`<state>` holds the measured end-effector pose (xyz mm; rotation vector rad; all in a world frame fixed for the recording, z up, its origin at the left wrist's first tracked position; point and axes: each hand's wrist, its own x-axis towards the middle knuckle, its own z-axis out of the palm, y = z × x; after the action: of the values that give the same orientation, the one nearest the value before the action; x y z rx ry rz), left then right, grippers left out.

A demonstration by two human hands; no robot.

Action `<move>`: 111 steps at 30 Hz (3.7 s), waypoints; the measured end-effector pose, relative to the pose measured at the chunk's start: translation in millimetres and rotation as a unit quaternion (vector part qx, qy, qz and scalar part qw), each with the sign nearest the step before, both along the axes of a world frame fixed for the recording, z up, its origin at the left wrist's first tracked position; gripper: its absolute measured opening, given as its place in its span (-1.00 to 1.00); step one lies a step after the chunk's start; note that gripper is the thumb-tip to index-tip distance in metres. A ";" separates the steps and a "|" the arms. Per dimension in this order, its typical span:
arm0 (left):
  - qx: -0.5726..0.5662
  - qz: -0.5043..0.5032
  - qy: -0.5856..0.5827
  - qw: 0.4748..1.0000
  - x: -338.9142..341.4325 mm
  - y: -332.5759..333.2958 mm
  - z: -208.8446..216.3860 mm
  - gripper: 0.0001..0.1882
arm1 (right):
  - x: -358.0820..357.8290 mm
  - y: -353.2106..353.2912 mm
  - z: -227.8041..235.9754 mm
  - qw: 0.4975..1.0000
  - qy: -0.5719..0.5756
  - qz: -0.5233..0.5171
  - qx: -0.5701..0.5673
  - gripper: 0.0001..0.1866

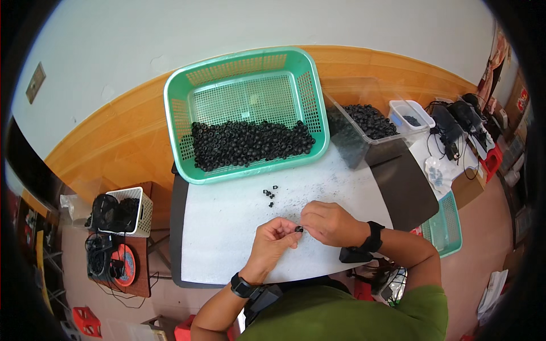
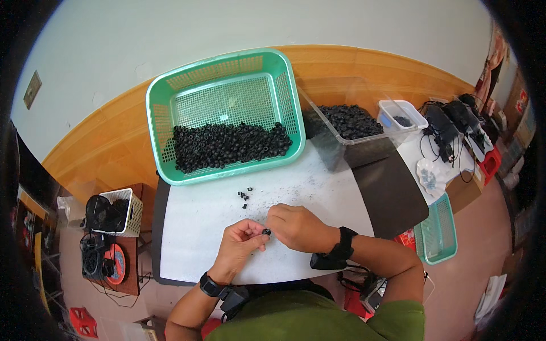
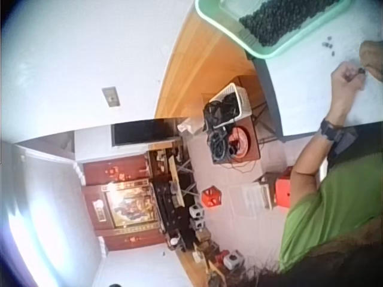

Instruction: Sorting small black rubber grommets or parts from a workspace into a green basket.

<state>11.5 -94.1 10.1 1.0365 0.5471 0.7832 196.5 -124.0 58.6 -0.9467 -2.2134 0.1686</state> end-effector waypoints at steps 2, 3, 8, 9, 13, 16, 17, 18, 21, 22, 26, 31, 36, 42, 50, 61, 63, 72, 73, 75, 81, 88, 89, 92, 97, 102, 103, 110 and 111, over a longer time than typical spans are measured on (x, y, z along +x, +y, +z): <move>0.006 0.002 0.002 1.000 -1.2 -0.2 -0.1 -0.87 | -2.6 -1.5 -1.4 1.000 -0.013 -0.001 0.001 -0.82; 0.011 0.006 0.010 1.000 -1.6 -0.4 0.4 -0.88 | -3.2 -2.1 -2.3 1.000 -0.027 -0.001 0.006 -0.82; -0.005 0.025 -0.002 1.000 -2.4 -4.6 5.1 -0.89 | -9.7 -4.2 -8.6 1.000 0.010 0.010 0.009 -0.79; -0.011 0.034 -0.001 0.999 -3.6 -5.7 4.7 -0.89 | -11.2 -5.3 -9.5 1.000 0.002 0.005 0.013 -0.77; -0.003 0.064 0.018 0.998 -7.7 -7.1 4.4 -0.90 | -19.4 -8.1 -7.4 0.998 -0.025 -0.019 0.057 -0.73; 0.005 0.084 0.034 0.996 -8.3 -8.6 0.9 -0.90 | -26.1 -12.1 -4.7 0.998 -0.007 -0.026 0.051 -0.70; 0.005 0.086 0.034 0.996 -9.4 -9.1 2.2 -0.90 | -28.1 -11.3 -6.2 0.998 -0.007 -0.024 0.051 -0.70; 0.007 0.095 0.037 0.995 -9.7 -9.3 4.5 -0.91 | -29.4 -9.6 -8.4 0.998 0.015 -0.035 0.049 -0.67; -0.002 0.108 0.032 0.994 -11.5 -9.0 4.5 -0.91 | -33.3 -11.5 -6.4 0.997 0.049 -0.045 0.032 -0.64; -0.014 0.111 0.024 0.993 -12.7 -9.1 3.8 -0.90 | -34.6 -12.0 -5.3 0.997 0.062 -0.046 0.016 -0.63; 0.000 0.125 0.013 0.992 -24.3 -9.5 1.1 -0.91 | -28.8 11.7 -2.6 0.996 0.067 -0.052 0.016 -0.68; -0.050 0.136 -0.054 0.988 -37.6 -3.3 -6.9 -0.90 | -30.2 57.7 -13.5 0.994 -0.097 -0.036 -0.024 -0.76; -0.071 0.127 -0.061 0.988 -38.0 -2.1 -6.3 -0.90 | -34.6 73.3 -26.9 0.970 -0.237 -0.048 -0.026 -0.93; -0.058 0.106 -0.060 0.991 -37.8 -2.7 -7.4 -0.90 | -26.9 53.0 -7.4 0.987 -0.013 0.006 -0.158 -0.87; -0.037 0.077 -0.057 0.995 -33.6 -8.1 1.4 -0.86 | -28.7 17.4 16.2 0.947 0.136 0.085 -0.278 -0.83; -0.007 0.057 -0.050 0.997 -24.4 -14.7 5.4 -0.86 | -21.3 8.1 11.3 0.944 0.165 0.081 -0.273 -0.84; -0.004 0.056 -0.044 0.997 -23.5 -14.4 5.5 -0.86 | -19.9 7.7 11.9 0.953 0.160 0.080 -0.246 -0.84; 0.001 0.057 -0.049 0.997 -16.7 -14.9 7.1 -0.85 | -13.6 3.4 15.7 0.964 0.141 0.067 -0.216 -0.86; 0.002 0.055 -0.048 0.997 -16.0 -14.7 7.2 -0.85 | -13.5 2.5 15.7 0.964 0.142 0.066 -0.216 -0.86; 0.002 0.051 -0.052 0.997 -14.7 -15.0 7.8 -0.86 | -14.1 0.2 15.1 0.967 0.148 0.064 -0.199 -0.87; 0.004 0.044 -0.047 0.998 -11.3 -16.2 9.6 -0.87 | -6.8 1.4 11.2 0.976 0.129 0.066 -0.162 -0.79; -0.002 0.044 -0.048 0.998 -10.3 -18.2 11.0 -0.88 | -5.8 -5.3 13.8 0.937 0.246 0.010 -0.248 -0.83; -0.002 0.043 -0.047 0.998 -10.2 -18.7 11.4 -0.88 | -4.4 -5.8 13.5 0.934 0.248 0.034 -0.256 -0.81; -0.027 0.037 -0.066 0.997 -9.5 -19.9 12.2 -0.88 | -5.4 -10.0 12.9 0.924 0.260 0.051 -0.276 -0.82; -0.016 0.029 -0.072 0.997 -7.5 -20.5 12.4 -0.87 | -4.8 -9.1 7.3 0.925 0.282 0.050 -0.251 -0.89; -0.013 0.033 -0.061 0.997 -5.4 -22.1 14.7 -0.86 | -7.7 -11.3 8.2 0.917 0.297 0.055 -0.260 -0.91; -0.009 0.036 -0.058 0.998 -5.2 -22.5 14.7 -0.86 | -7.9 -11.9 8.1 0.917 0.297 0.055 -0.261 -0.91; -0.010 0.038 -0.082 0.996 -4.5 -26.6 12.7 -0.86 | -10.4 -18.0 4.5 0.949 0.246 0.034 -0.193 -0.90; -0.018 0.038 -0.086 0.995 -4.4 -27.6 13.8 -0.87 | -10.8 -18.7 4.4 0.951 0.245 0.030 -0.186 -0.90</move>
<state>7.1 -121.6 23.8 0.9080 0.4533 0.9183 185.7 -142.8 63.0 -0.9119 -1.7728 0.7862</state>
